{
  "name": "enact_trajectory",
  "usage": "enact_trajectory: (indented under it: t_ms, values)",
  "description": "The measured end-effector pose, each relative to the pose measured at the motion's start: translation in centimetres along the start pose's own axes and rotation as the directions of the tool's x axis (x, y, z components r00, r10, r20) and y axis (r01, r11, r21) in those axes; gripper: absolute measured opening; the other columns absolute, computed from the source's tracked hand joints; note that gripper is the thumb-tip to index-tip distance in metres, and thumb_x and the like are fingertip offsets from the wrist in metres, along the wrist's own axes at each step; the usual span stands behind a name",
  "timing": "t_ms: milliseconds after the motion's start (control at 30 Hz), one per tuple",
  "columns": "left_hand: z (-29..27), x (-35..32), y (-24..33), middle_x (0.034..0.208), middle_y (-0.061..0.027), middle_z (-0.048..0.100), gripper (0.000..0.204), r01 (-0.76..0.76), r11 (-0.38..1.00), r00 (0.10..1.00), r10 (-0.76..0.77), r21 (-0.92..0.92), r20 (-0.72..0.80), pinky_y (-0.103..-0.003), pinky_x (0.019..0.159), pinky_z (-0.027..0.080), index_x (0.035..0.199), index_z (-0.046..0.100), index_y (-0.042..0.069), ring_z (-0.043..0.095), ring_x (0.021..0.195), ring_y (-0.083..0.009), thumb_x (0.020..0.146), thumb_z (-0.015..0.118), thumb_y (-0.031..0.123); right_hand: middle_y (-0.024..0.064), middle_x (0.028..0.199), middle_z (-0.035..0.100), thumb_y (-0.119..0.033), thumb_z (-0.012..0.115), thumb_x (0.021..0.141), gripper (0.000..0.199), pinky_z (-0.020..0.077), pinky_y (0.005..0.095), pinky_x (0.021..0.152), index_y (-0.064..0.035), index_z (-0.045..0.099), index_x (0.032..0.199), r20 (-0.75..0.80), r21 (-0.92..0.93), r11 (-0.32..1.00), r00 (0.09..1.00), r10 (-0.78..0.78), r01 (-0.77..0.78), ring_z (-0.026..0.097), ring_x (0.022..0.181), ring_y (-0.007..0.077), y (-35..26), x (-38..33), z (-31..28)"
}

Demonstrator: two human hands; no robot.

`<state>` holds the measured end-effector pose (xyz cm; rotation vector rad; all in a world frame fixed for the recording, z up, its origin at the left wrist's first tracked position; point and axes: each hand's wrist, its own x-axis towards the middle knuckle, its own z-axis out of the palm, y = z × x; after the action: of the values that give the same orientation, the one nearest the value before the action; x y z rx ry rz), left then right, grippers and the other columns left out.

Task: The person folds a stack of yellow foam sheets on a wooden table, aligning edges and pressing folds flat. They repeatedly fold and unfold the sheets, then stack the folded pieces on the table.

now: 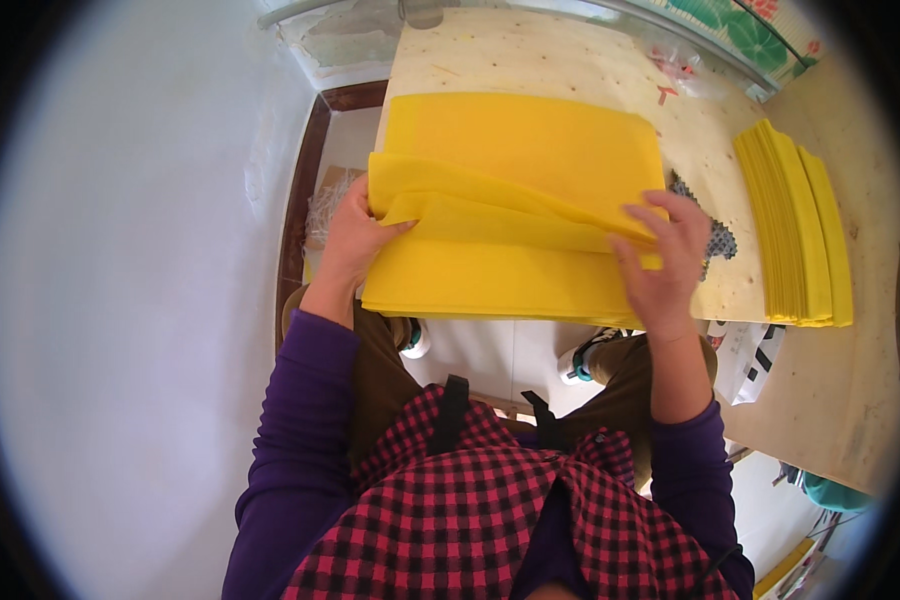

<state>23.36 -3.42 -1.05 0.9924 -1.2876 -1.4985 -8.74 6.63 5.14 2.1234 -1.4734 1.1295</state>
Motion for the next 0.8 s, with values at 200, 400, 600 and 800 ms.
enact_trajectory:
  t_ms: [200,400,600,800]
  values:
    - [0.2,-0.2,0.3,0.109,-0.0048,0.064,0.045,0.007,1.000,1.000,-0.007,0.029,-0.014,-0.029,0.089,0.049,0.116,0.055,0.004,0.062,0.099,-0.0144,0.076,0.070,-0.008,0.0047,0.110,0.057,-0.011,0.077,0.064,0.038,0.0404,0.0396,0.090,-0.0108,0.066,0.100,0.222,0.134,0.991,0.975,-0.022,-0.008,0.052,0.103,0.0292,-4.7,1.1,2.8]
    - [0.1,-0.2,0.3,0.107,-0.0049,0.065,0.045,0.034,0.999,0.999,-0.033,0.024,-0.020,-0.029,0.087,0.049,0.116,0.055,0.004,0.062,0.098,-0.0141,0.076,0.071,-0.007,0.0049,0.113,0.056,-0.013,0.077,0.065,0.034,0.0388,0.0409,0.092,-0.0102,0.065,0.097,0.281,0.070,0.996,0.959,0.028,-0.049,0.049,0.108,0.0297,-5.4,2.3,4.0]
    - [-0.3,0.0,0.0,0.111,-0.0068,0.063,0.050,0.045,0.999,0.999,-0.045,-0.005,0.008,-0.029,0.088,0.050,0.120,0.053,0.002,0.061,0.100,-0.0159,0.074,0.069,-0.009,0.0064,0.117,0.057,-0.018,0.076,0.067,0.024,0.0374,0.0436,0.096,-0.0089,0.066,0.086,0.340,0.044,0.999,0.940,0.010,-0.027,0.048,0.113,0.0310,-5.2,2.1,4.3]
    - [-1.1,-0.6,0.1,0.119,-0.0066,0.060,0.051,0.036,0.999,0.998,-0.036,0.001,0.057,-0.032,0.099,0.041,0.126,0.051,0.003,0.055,0.112,-0.0164,0.080,0.072,0.007,0.0090,0.108,0.061,-0.032,0.078,0.068,0.028,0.0366,0.0452,0.100,-0.0079,0.070,0.081,0.425,0.082,0.996,0.905,-0.009,-0.028,0.052,0.110,0.0302,-4.8,2.2,3.5]
